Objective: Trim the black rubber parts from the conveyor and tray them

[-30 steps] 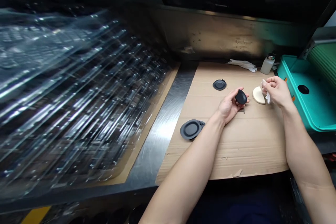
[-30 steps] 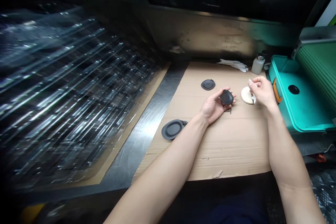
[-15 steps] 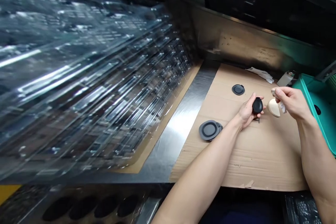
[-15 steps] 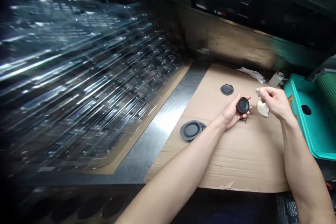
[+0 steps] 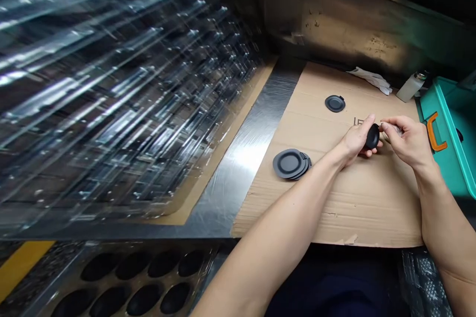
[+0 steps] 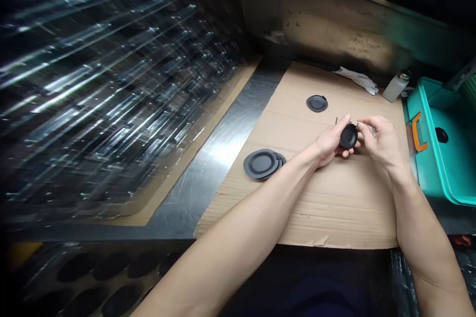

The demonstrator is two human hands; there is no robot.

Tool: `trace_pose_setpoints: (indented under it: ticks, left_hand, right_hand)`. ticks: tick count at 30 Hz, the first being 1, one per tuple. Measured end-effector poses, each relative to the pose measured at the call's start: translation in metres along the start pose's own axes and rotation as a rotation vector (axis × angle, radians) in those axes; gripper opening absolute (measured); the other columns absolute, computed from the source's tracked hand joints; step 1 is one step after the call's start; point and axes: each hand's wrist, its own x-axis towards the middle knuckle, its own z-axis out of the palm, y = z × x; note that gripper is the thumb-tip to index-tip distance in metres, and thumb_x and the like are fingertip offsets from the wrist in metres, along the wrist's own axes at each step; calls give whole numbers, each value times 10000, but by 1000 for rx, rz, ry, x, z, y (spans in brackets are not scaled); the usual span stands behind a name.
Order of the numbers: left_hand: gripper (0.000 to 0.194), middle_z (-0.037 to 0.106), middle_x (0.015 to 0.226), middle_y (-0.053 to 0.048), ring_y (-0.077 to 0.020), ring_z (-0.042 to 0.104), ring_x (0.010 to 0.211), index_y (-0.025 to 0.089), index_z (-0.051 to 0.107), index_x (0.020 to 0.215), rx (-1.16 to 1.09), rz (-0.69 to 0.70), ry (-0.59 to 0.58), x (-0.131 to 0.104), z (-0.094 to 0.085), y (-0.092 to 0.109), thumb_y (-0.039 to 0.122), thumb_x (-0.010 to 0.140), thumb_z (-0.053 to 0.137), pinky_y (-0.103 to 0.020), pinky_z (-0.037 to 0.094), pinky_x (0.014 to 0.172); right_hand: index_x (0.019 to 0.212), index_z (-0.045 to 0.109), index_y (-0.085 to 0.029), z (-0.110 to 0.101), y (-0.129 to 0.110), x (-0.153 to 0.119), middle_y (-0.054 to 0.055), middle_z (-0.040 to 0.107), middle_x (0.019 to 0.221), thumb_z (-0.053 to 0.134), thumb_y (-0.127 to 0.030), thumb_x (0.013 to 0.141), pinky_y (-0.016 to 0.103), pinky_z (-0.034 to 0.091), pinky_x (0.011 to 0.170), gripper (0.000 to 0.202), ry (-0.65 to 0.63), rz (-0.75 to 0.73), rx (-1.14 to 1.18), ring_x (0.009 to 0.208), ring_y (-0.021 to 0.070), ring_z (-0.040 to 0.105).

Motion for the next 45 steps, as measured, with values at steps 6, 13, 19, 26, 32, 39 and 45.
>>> trace_pose_setpoints:
  ticks: [6,13,19,26,32,39,45]
  left_hand:
    - [633,685,625,-60,-100,568,433,133,674,823,34,-3,23,-2,2,1,704,1016,479,-197,416,424]
    - [653,635,564,-35,-90,532,406,145,652,760,87,23,78,-2,6,0,744,981,517,-200,395,424]
    - [605,635,558,-34,-102,546,417,160,656,748,122,47,120,1,8,-5,698,998,534,-205,378,421]
    - [531,626,529,-30,-106,533,388,163,688,803,66,32,150,3,9,-7,653,988,597,-212,355,408]
    - [554,643,549,-43,-105,536,394,154,704,831,85,37,156,4,8,-8,679,973,601,-212,355,414]
    - [624,646,556,-49,-108,545,410,155,685,781,157,54,158,5,8,-11,729,978,539,-212,367,420]
    - [593,681,614,-72,-128,559,430,119,719,985,-4,-26,139,3,4,-1,632,1058,429,-220,372,421]
  right_hand:
    - [872,734,-209,5,-7,0,68,732,823,596,-328,931,341,471,701,192,10,-116,-239,750,217,656]
    - [894,724,-196,10,-6,0,91,715,849,549,-312,962,345,457,710,221,-25,-180,-331,780,228,635]
    - [921,723,-194,9,-10,-1,100,702,879,524,-305,981,345,435,714,236,-72,-170,-375,801,230,607]
    - [877,722,-213,7,-8,-1,94,691,860,502,-312,999,351,433,712,271,-101,-161,-376,797,230,605]
    - [848,721,-210,7,-4,0,90,681,846,494,-309,1001,352,436,723,291,-111,-162,-332,805,227,612]
    - [883,749,-189,9,-4,1,103,703,883,492,-294,987,351,444,737,296,-117,-162,-300,814,228,628]
    - [900,780,-202,-2,6,-1,85,731,864,530,-293,932,347,459,731,268,-102,-101,-310,790,229,650]
